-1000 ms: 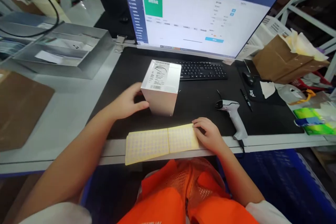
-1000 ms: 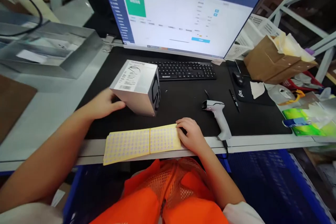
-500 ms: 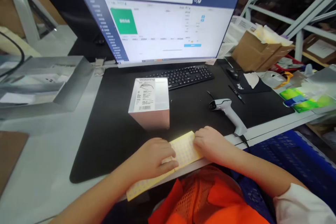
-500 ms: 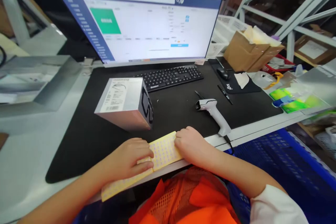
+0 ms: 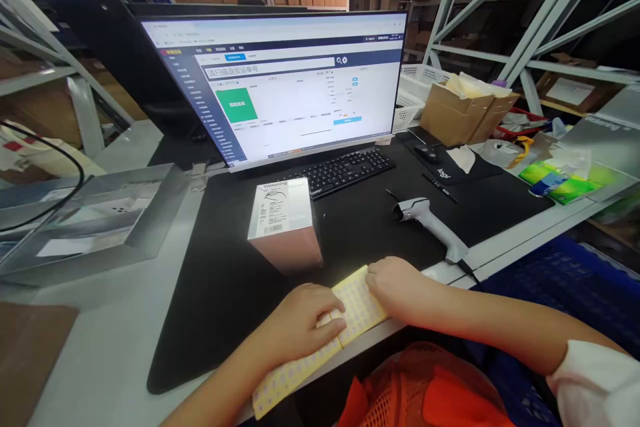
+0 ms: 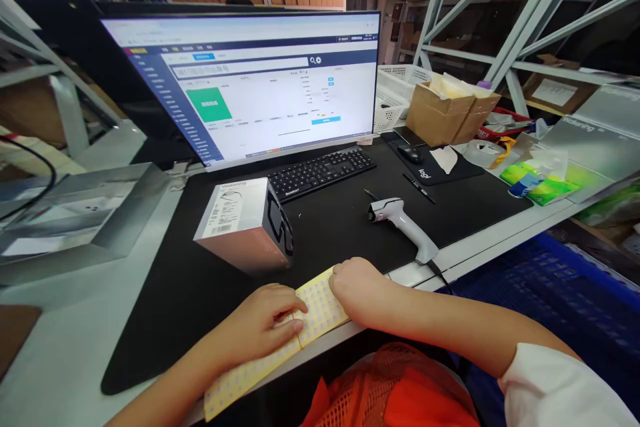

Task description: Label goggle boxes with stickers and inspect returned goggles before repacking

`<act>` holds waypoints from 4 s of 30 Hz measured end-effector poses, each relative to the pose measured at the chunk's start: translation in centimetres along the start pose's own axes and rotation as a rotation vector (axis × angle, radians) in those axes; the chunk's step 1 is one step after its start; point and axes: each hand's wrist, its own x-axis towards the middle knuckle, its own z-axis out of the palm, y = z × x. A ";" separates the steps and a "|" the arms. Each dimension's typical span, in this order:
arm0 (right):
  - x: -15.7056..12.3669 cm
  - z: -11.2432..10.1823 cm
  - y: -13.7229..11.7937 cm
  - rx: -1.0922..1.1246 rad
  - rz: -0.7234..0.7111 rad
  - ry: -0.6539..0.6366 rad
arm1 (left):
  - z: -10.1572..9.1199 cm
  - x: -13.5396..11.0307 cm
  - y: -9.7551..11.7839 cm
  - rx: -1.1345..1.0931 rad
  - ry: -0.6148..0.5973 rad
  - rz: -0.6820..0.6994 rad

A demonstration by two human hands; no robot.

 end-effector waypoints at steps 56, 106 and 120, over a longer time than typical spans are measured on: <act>0.5 -1.4 -1.5 -0.119 -0.088 -0.088 | 0.2 0.3 -0.2 -0.004 -0.004 0.035; -0.5 0.5 5.5 0.927 0.186 -0.018 | 0.0 0.4 0.0 0.009 -0.050 0.028; 6.0 -20.0 3.4 0.330 -0.100 0.469 | -0.6 -0.1 0.6 -0.003 -0.018 -0.038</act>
